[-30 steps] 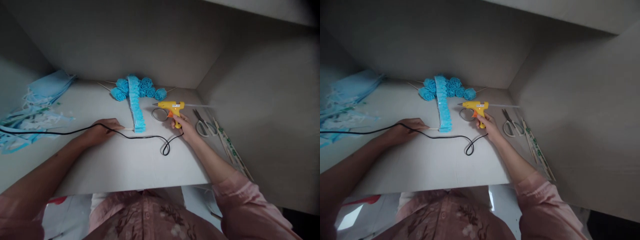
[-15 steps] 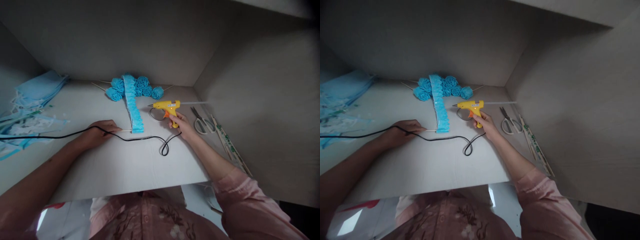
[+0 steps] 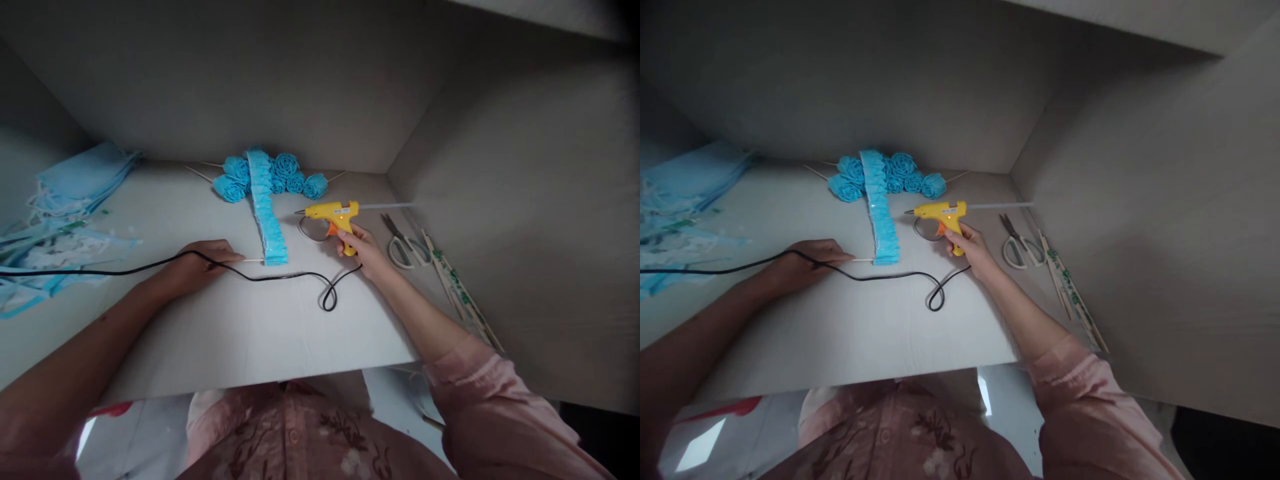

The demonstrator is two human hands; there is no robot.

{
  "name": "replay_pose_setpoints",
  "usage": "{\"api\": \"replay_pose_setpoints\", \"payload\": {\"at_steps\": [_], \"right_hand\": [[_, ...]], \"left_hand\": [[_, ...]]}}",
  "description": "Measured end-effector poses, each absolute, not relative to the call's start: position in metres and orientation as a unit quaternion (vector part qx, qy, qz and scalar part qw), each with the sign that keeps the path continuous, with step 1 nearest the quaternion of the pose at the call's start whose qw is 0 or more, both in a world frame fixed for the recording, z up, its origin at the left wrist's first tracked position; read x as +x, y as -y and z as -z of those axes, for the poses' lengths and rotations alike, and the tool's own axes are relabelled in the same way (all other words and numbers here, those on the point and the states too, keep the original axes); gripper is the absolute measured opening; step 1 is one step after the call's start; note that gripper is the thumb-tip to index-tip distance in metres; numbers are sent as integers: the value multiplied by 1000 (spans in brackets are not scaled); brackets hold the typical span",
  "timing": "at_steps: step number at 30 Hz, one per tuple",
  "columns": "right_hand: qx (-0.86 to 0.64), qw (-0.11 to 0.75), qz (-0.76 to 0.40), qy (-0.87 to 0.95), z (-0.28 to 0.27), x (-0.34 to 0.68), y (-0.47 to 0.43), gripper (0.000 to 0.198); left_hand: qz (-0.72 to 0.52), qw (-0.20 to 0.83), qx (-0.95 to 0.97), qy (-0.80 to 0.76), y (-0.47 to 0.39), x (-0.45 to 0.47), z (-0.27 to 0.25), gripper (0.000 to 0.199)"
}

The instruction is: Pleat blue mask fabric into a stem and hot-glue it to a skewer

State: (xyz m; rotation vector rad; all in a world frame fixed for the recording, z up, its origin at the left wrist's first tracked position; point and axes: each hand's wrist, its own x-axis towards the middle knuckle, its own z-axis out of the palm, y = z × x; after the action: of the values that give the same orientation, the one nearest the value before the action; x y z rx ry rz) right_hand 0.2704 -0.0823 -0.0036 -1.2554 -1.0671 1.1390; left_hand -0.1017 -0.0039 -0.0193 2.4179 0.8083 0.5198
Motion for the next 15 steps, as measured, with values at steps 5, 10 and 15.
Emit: {"api": "replay_pose_setpoints", "payload": {"at_steps": [5,10,15], "right_hand": [[-527,537,-476,456,7,272,81,48],[-528,536,-476,455,6,271,81,48],[-519,539,-476,463,4,270,82,47]], "left_hand": [[-190,254,900,-299,2,-102,22,30],[-196,266,897,-294,3,-104,22,29],[-192,255,904,-285,2,-102,19,28]]}}
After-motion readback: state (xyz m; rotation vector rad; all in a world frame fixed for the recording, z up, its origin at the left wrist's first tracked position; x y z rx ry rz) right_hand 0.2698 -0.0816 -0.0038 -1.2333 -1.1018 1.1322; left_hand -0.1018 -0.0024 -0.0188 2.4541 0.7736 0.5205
